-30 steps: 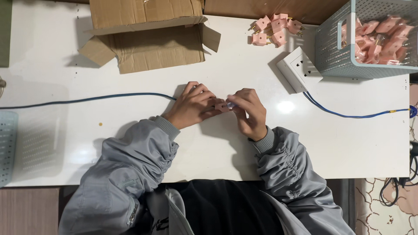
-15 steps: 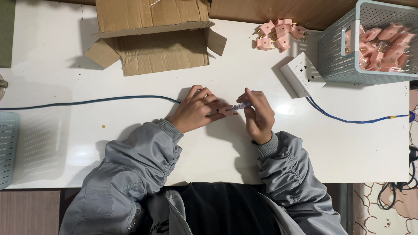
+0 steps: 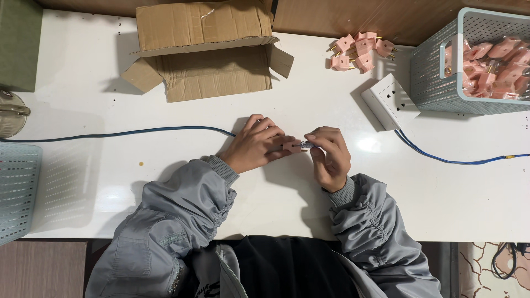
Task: The person assembles an electrical plug by unscrewing the housing with a tester screwdriver, positioning the internal metal contacts, and then reattaching the housing using the screwdriver.
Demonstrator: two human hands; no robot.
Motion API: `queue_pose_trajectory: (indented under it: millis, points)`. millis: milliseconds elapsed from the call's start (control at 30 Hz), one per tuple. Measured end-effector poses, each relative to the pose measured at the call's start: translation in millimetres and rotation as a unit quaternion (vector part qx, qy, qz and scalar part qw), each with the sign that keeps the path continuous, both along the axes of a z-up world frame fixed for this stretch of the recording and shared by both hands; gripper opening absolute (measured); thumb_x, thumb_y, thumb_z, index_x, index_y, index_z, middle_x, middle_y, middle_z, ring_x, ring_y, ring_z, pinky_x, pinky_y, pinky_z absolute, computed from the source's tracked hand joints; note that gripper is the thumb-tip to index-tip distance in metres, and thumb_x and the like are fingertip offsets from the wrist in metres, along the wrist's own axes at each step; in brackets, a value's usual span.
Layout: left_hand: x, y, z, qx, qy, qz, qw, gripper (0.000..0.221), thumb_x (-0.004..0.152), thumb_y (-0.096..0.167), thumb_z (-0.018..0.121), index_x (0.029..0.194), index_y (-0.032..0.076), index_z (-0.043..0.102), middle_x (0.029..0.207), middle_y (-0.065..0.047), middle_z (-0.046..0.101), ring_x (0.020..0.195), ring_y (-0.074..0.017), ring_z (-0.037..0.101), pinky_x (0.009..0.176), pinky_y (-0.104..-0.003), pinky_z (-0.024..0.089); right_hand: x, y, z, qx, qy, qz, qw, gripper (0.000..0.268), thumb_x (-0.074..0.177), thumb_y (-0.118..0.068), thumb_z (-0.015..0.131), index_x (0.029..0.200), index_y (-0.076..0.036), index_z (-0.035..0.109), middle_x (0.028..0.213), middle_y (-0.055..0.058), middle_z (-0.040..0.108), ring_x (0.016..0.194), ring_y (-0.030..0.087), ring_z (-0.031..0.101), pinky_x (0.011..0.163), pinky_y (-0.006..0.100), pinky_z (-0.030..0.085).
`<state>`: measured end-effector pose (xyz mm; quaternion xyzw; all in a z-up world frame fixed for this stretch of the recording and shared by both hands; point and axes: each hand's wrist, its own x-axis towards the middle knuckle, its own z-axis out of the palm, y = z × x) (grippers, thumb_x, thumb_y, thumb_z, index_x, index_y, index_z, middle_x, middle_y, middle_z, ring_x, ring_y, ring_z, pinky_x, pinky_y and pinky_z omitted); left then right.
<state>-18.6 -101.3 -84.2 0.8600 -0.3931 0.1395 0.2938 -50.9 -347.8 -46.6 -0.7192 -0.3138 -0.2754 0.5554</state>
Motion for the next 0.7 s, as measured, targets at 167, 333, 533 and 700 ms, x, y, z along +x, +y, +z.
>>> queue_pose_trajectory:
  millis: [167,333,533,700]
  points:
    - [0,1,0,0.001,0.006,-0.005,1.000,0.034,0.114,0.059,0.067,0.130,0.030,0.077,0.105,0.007,0.070,0.112,-0.0150,0.062,0.114,-0.046,0.044,3,-3,-8,-0.012,-0.013,-0.013,1.000,0.026,0.108,-0.009,0.076,0.129,0.006,0.078,0.113,0.017,0.059,0.107,0.036,0.065,0.098,0.054,0.057]
    - [1,1,-2,-0.001,0.001,-0.008,1.000,0.033,0.113,0.057,0.072,0.130,0.030,0.076,0.106,0.007,0.070,0.112,-0.0153,0.062,0.113,-0.046,0.044,2,-3,-9,-0.007,-0.016,-0.011,1.000,0.031,0.113,-0.008,0.067,0.136,0.010,0.076,0.108,0.020,0.064,0.102,0.036,0.066,0.097,0.054,0.056]
    - [1,0,2,-0.008,0.014,-0.011,1.000,0.035,0.114,0.058,0.070,0.129,0.028,0.078,0.106,0.006,0.073,0.113,-0.0156,0.064,0.113,-0.046,0.044,3,-6,-19,-0.013,-0.022,-0.016,1.000,0.035,0.107,-0.017,0.080,0.134,0.006,0.078,0.111,0.017,0.059,0.105,0.036,0.063,0.098,0.055,0.055]
    - [1,-1,0,0.003,0.011,-0.005,1.000,0.034,0.110,0.057,0.075,0.127,0.028,0.080,0.106,0.006,0.074,0.111,-0.0155,0.064,0.113,-0.046,0.045,-1,1,-1,-0.013,-0.018,-0.009,1.000,0.039,0.114,-0.008,0.061,0.145,0.013,0.071,0.106,0.022,0.067,0.101,0.035,0.065,0.097,0.054,0.054]
